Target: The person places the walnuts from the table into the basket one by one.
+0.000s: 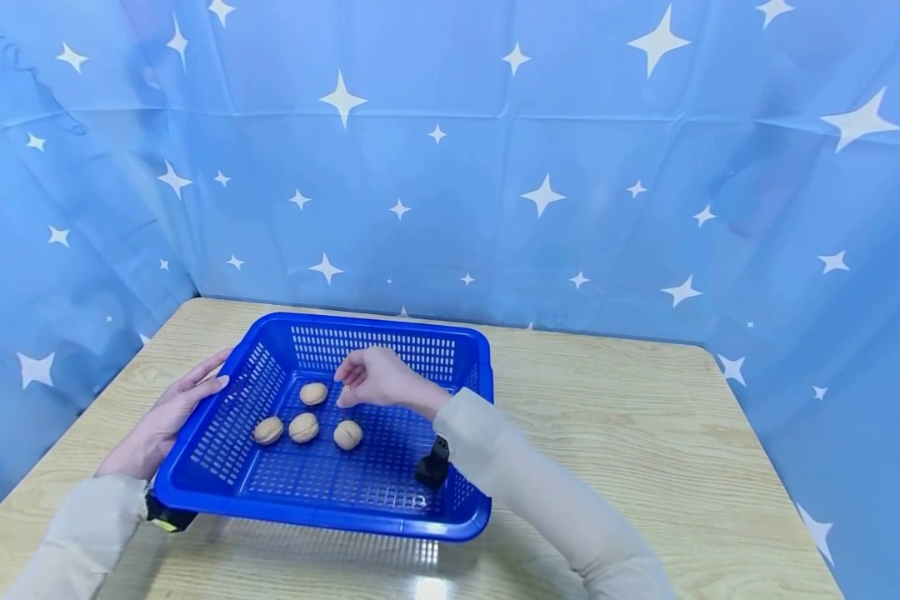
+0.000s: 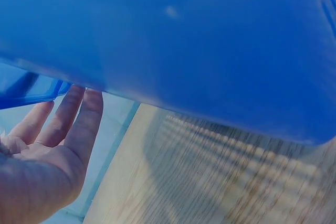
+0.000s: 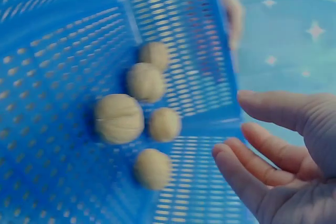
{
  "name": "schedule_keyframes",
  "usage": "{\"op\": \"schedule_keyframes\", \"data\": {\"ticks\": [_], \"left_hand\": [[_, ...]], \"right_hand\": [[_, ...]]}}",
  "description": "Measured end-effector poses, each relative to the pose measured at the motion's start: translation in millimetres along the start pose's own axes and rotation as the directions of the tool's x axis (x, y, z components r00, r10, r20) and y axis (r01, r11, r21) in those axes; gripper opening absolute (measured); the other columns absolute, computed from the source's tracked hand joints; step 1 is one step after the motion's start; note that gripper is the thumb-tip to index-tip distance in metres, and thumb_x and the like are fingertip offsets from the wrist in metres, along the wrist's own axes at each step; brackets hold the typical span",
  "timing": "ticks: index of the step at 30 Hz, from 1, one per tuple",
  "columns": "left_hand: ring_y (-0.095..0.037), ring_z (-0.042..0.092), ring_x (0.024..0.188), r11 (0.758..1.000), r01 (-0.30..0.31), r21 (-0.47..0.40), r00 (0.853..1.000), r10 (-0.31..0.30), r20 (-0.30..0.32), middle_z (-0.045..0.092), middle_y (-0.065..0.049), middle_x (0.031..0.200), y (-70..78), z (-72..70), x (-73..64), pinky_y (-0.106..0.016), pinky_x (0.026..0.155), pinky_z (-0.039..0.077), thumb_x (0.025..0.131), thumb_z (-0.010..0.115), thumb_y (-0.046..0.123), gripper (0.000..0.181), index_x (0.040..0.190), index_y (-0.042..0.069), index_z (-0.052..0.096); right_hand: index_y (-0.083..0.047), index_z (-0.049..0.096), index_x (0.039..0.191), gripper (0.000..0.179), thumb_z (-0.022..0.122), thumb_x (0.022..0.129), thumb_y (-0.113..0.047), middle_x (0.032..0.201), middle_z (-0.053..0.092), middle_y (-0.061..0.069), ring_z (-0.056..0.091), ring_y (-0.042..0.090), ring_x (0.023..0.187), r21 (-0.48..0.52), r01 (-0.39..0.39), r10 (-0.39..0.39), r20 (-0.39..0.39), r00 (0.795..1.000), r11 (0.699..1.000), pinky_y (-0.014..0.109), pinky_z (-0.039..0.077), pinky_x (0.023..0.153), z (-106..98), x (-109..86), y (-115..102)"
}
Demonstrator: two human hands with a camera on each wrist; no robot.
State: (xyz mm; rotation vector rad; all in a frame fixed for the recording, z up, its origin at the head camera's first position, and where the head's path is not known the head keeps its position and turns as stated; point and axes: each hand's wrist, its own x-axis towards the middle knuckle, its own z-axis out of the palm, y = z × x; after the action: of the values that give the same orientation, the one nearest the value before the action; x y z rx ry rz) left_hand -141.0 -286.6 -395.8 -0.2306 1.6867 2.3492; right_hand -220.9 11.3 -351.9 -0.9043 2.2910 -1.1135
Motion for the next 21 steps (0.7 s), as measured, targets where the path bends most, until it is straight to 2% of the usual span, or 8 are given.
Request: {"op": "schedule_keyframes", "data": {"ticks": [6, 14, 21], "left_hand": [[-0.017, 0.065, 0.095, 0.999, 0.010, -0.033, 1.000, -0.010, 0.009, 0.064, 0.005, 0.108, 0.9, 0.3, -0.3, -0.036, 0.078, 0.054, 0.098, 0.051, 0.018, 0.055, 0.146, 0.025, 0.024], [-0.017, 0.065, 0.096, 0.997, 0.034, 0.064, 0.998, -0.031, -0.048, 0.064, 0.009, 0.108, 0.6, 0.4, -1.7, -0.040, 0.081, 0.053, 0.095, 0.056, 0.026, 0.068, 0.151, 0.026, 0.017], [-0.016, 0.065, 0.096, 0.999, 0.029, 0.041, 0.999, -0.027, -0.037, 0.064, 0.009, 0.107, 1.1, 0.0, -2.1, -0.039, 0.080, 0.054, 0.096, 0.055, 0.024, 0.068, 0.151, 0.026, 0.015]], "right_hand": [[-0.003, 0.063, 0.105, 0.027, 0.073, 0.081, -0.008, 0.104, 0.065, 0.008, 0.063, 0.017, 0.093, 0.012, 0.048, -0.048, -0.038, 0.998, 0.999, 0.024, 0.051, 0.081, -21.9, -17.5, -4.1], [-0.004, 0.064, 0.109, 0.028, 0.072, 0.082, -0.010, 0.103, 0.065, 0.007, 0.062, 0.018, 0.095, 0.040, 0.120, -0.115, -0.105, 0.988, 0.992, 0.028, 0.052, 0.082, -45.4, -45.7, 1.8], [-0.002, 0.063, 0.109, 0.027, 0.071, 0.083, -0.007, 0.106, 0.065, 0.009, 0.061, 0.027, 0.099, 0.088, 0.152, -0.135, -0.169, 0.976, 0.984, 0.033, 0.051, 0.084, -61.2, -73.7, 7.4]]}}
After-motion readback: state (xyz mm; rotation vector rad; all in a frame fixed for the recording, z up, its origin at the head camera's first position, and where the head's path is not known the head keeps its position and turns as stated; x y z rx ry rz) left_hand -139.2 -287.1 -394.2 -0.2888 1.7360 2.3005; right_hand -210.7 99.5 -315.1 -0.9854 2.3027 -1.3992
